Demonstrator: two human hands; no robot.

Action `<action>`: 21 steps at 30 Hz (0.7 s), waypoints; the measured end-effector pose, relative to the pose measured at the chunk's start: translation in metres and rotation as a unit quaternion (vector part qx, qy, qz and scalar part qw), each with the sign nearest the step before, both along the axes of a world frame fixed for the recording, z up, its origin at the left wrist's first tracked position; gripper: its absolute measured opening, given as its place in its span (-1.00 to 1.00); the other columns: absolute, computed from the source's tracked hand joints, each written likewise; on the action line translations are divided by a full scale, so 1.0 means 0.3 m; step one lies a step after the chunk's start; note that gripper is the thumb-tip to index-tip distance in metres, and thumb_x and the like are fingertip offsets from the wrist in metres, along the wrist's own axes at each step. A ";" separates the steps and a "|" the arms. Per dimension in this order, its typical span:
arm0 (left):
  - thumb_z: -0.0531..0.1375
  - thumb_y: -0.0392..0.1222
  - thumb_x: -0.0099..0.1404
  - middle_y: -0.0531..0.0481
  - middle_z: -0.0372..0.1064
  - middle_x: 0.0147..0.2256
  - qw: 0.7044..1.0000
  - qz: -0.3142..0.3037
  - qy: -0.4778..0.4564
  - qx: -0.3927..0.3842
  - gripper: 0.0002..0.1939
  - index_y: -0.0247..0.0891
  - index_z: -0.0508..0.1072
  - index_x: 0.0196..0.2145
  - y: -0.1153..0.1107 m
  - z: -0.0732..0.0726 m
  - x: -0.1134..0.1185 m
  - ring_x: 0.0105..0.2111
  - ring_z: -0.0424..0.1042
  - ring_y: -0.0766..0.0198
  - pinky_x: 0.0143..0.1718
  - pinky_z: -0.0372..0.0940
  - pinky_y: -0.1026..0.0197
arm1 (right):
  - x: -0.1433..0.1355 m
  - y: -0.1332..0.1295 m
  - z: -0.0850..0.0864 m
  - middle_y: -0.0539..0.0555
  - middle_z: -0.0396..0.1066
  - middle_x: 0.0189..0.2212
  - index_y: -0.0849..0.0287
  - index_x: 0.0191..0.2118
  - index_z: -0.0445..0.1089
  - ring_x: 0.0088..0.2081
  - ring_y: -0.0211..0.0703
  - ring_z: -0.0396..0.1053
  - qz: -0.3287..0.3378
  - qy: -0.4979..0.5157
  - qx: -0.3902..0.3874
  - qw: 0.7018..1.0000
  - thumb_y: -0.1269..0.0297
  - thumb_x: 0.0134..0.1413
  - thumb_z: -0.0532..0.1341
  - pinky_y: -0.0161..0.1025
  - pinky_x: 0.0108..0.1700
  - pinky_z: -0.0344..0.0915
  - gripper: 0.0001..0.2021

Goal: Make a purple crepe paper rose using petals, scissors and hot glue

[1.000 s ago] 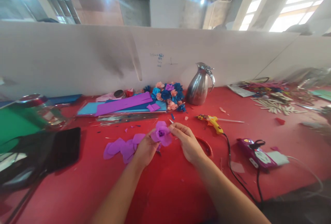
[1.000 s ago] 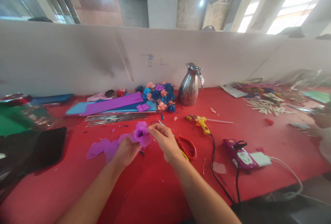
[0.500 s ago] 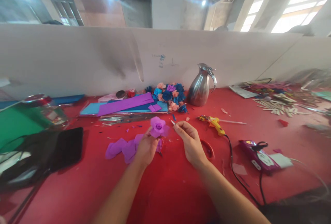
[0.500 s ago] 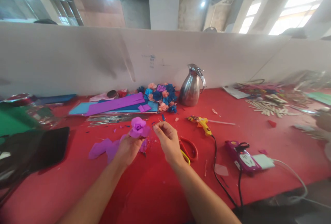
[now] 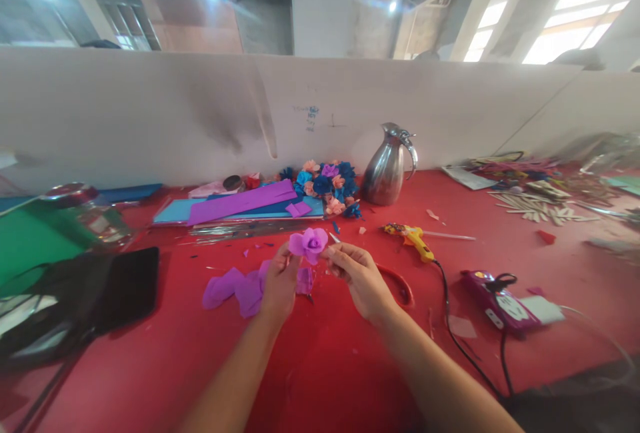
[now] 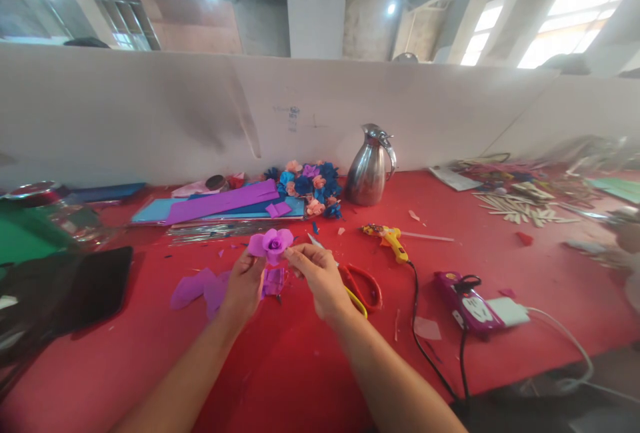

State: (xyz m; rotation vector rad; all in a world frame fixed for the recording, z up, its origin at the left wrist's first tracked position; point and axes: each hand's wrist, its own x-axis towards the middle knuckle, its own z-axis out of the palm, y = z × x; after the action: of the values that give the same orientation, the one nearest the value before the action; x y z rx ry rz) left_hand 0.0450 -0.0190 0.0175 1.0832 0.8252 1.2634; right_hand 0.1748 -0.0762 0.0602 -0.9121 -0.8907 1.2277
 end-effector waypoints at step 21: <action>0.28 -0.13 0.09 -0.03 0.49 -0.23 1.000 0.012 -0.003 0.021 -0.74 -0.24 0.51 -0.23 0.009 -0.024 0.002 -0.16 0.41 0.19 -0.05 0.21 0.18 | -0.002 0.002 0.000 -0.13 0.20 -0.71 0.23 -0.53 0.42 -0.69 -0.48 -0.08 0.019 0.089 -0.050 0.995 0.19 -0.22 0.39 -0.37 -0.64 -0.22 -0.78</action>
State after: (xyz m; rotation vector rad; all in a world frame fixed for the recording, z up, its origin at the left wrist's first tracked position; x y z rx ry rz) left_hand 0.0456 -0.0163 0.0102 1.1050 0.8112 1.3085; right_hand 0.1741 -0.0755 0.0603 -0.8529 -0.7133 1.3739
